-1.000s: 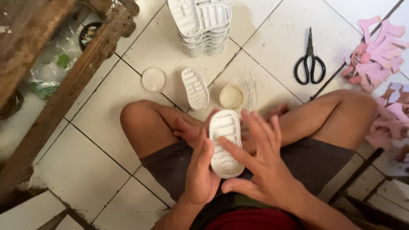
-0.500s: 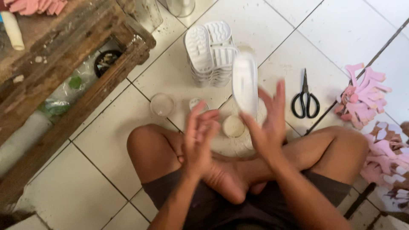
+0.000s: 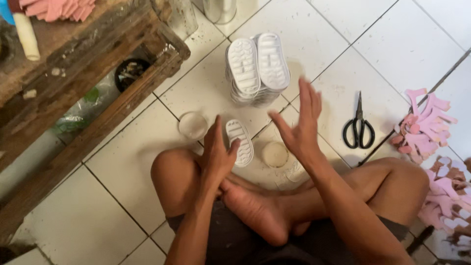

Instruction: The person sits on the floor holding white foam slipper soles, dips their hand into a small container of white powder and rubs the powder over the tread side of each sole, then stacks the finished soles on a pile on the floor, repeating the process one sole at a time.

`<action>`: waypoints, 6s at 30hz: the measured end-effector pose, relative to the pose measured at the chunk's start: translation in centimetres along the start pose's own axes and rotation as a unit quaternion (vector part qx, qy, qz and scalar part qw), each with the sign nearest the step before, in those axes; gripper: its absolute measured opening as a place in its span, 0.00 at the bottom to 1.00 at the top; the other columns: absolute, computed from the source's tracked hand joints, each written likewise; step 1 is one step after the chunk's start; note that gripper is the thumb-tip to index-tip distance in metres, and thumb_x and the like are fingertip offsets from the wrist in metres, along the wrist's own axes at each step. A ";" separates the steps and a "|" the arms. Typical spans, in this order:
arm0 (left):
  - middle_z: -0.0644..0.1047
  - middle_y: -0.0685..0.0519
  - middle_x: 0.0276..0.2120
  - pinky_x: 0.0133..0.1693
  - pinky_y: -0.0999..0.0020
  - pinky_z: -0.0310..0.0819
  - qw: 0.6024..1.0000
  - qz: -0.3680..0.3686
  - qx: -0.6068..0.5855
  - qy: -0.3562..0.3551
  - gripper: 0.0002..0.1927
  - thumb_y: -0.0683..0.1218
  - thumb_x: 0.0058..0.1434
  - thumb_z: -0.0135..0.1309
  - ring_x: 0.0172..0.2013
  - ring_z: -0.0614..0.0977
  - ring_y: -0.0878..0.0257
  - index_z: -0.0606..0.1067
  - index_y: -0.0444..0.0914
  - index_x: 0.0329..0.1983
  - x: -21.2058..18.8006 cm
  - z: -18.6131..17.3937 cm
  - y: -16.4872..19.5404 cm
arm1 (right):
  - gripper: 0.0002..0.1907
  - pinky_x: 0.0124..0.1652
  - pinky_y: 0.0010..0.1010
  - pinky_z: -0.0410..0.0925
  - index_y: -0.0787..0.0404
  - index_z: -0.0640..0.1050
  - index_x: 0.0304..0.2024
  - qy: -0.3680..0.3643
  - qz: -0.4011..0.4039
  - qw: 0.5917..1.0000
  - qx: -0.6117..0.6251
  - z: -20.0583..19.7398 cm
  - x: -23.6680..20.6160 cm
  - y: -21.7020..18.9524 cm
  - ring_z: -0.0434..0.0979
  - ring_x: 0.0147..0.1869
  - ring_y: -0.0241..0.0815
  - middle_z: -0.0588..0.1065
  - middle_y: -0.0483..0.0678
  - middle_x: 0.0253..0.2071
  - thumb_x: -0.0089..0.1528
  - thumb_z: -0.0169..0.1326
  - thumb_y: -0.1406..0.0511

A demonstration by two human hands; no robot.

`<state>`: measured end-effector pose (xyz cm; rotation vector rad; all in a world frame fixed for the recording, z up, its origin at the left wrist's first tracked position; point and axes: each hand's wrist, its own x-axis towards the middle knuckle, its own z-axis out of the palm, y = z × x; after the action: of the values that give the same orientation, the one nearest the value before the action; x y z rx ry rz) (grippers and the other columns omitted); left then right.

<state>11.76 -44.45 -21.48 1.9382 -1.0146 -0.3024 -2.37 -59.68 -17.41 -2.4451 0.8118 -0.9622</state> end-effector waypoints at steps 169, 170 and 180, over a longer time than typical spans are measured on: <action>0.60 0.42 0.74 0.67 0.48 0.62 0.730 -0.138 -0.655 -0.134 0.34 0.56 0.77 0.35 0.71 0.64 0.49 0.49 0.34 0.79 -11.1 -4.0 14.7 | 0.48 0.71 0.74 0.34 0.46 0.63 0.72 -0.116 -0.028 0.993 -0.003 -9.4 -19.5 -7.7 0.36 0.81 0.78 0.39 0.75 0.76 0.60 0.33 0.29; 0.58 0.42 0.75 0.70 0.48 0.60 0.745 -0.124 -0.642 -0.134 0.34 0.56 0.77 0.35 0.73 0.63 0.49 0.49 0.33 0.79 -11.9 -3.4 15.0 | 0.47 0.72 0.74 0.33 0.48 0.60 0.74 -0.112 -0.015 0.993 0.015 -9.7 -19.4 -7.4 0.35 0.82 0.78 0.38 0.75 0.78 0.62 0.32 0.30; 0.56 0.41 0.76 0.73 0.55 0.53 0.774 -0.127 -0.598 -0.165 0.34 0.54 0.78 0.34 0.75 0.60 0.51 0.48 0.30 0.79 -17.2 -1.1 14.1 | 0.41 0.76 0.70 0.31 0.48 0.65 0.74 -0.105 0.019 0.989 0.102 -12.6 -15.4 -8.2 0.30 0.86 0.75 0.32 0.74 0.80 0.68 0.33 0.34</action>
<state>-5.99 -34.50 -12.54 0.8128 -0.4823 -1.1578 -17.50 -45.41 -11.77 -2.2980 0.6514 -0.7195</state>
